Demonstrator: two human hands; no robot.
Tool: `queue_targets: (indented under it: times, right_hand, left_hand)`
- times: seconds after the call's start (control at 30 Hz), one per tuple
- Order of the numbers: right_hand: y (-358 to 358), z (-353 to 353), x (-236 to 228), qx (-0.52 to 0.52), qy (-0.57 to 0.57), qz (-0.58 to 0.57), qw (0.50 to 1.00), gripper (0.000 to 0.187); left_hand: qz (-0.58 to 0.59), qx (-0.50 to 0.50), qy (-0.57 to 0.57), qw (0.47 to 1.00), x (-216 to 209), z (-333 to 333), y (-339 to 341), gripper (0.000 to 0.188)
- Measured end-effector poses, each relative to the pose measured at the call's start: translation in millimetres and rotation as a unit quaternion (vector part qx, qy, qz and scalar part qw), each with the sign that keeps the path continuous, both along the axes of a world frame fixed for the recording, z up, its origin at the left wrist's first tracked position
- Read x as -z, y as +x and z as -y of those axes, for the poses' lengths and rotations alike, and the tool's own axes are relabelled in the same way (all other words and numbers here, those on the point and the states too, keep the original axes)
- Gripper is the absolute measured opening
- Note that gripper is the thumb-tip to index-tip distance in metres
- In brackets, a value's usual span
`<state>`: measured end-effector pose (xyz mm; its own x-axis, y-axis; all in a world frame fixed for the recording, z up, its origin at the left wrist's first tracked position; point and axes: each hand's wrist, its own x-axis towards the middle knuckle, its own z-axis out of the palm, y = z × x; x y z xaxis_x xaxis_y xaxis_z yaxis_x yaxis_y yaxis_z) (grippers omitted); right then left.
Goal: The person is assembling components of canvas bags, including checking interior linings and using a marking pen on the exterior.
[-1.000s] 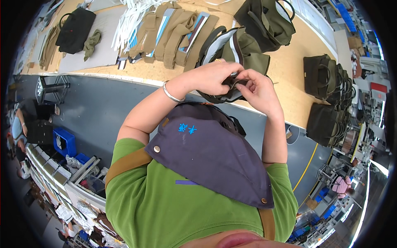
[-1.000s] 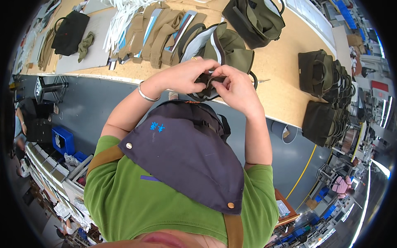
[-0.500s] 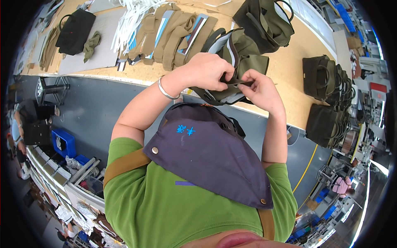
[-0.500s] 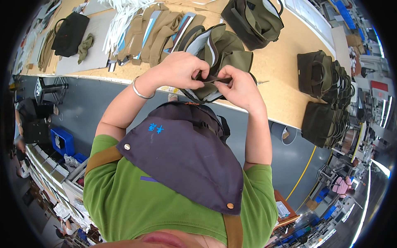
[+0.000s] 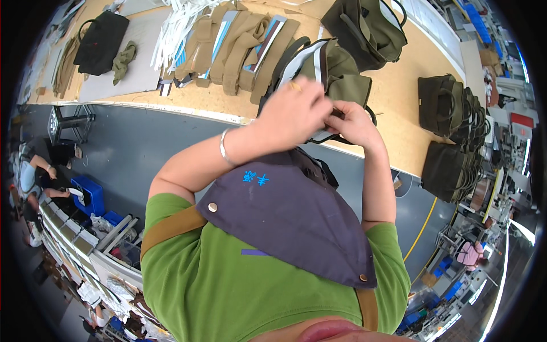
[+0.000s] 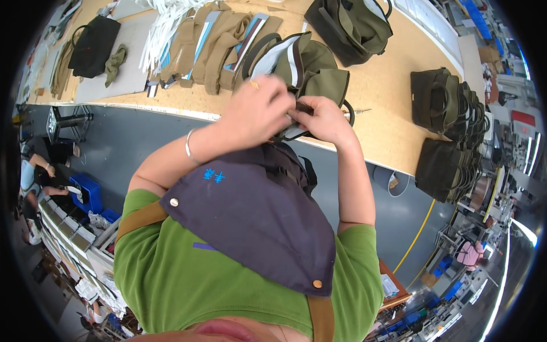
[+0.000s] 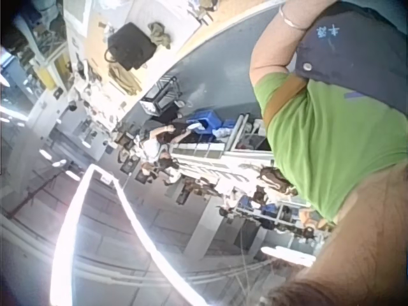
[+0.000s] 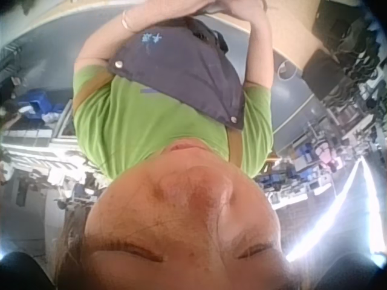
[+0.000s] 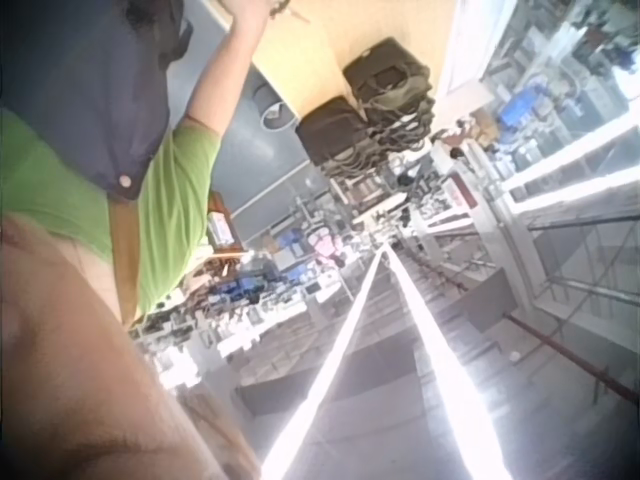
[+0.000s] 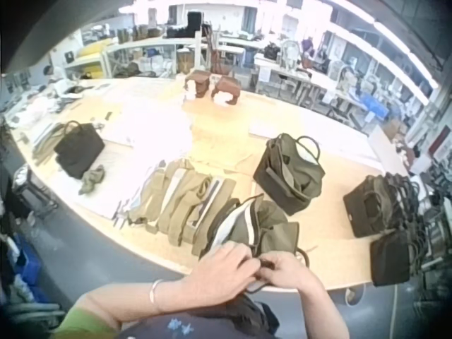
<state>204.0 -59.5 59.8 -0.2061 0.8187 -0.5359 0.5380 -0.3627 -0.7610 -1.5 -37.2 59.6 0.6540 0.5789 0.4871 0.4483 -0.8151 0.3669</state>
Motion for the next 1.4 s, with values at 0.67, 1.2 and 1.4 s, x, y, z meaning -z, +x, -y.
queue_targets:
  times: [0.67,1.2,1.4]
  right_hand:
    - [10,-62,-71,-0.168,0.045,-0.028,0.984,0.017]
    - [9,-75,-64,-0.236,0.067,-0.040,0.969,0.020]
    - [4,-74,-72,-0.251,0.068,-0.046,0.965,0.024]
  left_hand:
    - [0.099,0.081,-0.296,0.947,-31,-29,-20,0.017]
    - [0.064,0.043,-0.298,0.951,-29,-32,-26,0.017]
    - [0.066,0.035,-0.292,0.954,-23,-31,-24,0.019]
